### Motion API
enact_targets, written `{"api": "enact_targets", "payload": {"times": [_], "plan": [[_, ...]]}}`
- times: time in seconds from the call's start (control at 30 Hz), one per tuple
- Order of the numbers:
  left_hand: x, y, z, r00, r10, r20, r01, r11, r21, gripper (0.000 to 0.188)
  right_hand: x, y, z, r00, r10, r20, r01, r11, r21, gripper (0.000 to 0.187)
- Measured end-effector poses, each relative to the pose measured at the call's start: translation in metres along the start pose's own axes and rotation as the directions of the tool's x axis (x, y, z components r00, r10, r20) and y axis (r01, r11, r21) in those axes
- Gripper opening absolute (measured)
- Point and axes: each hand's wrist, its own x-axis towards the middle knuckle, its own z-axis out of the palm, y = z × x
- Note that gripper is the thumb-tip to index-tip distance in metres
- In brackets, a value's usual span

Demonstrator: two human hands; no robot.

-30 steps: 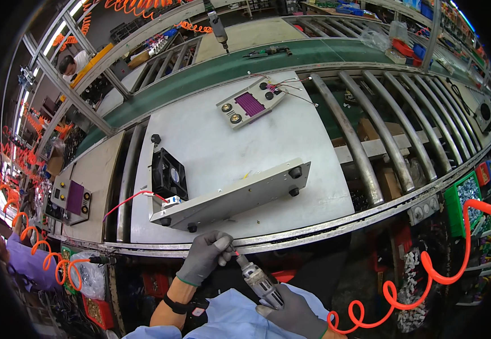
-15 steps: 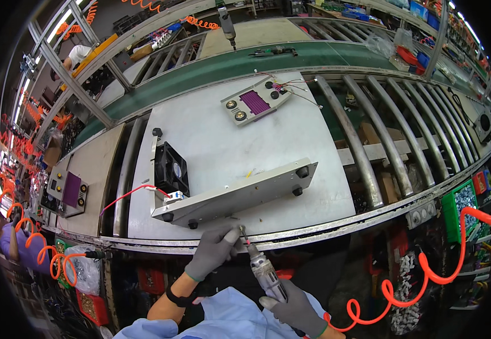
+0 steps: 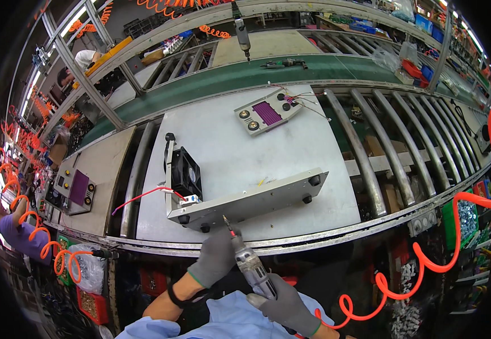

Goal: Assembling electronic components and a cooling fan onto a metal chassis using a power screwdriver on an assembly line.

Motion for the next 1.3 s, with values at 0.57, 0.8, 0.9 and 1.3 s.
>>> {"api": "enact_targets", "payload": {"times": [0.57, 0.8, 0.9, 1.3], "plan": [[0.1, -0.003, -0.159, 0.957, -0.192, 0.219, 0.275, 0.842, -0.464, 0.018, 0.008, -0.015, 0.027, 0.999, 0.031, 0.01, -0.031, 0.999, 0.011, 0.045], [0.128, -0.015, -0.144, 0.756, -0.266, 0.598, 0.51, 0.812, -0.284, 0.016, 0.01, -0.013, 0.04, 1.0, 0.015, 0.026, -0.019, 0.993, 0.12, 0.038], [0.136, -0.018, -0.141, 0.706, -0.254, 0.661, 0.503, 0.837, -0.215, 0.016, 0.012, -0.011, 0.047, 0.999, 0.022, 0.05, -0.031, 0.982, 0.186, 0.038], [0.142, -0.026, -0.135, 0.652, -0.226, 0.724, 0.424, 0.9, -0.1, 0.019, 0.012, -0.009, 0.056, 0.994, 0.075, 0.074, -0.095, 0.94, 0.329, 0.032]]}}
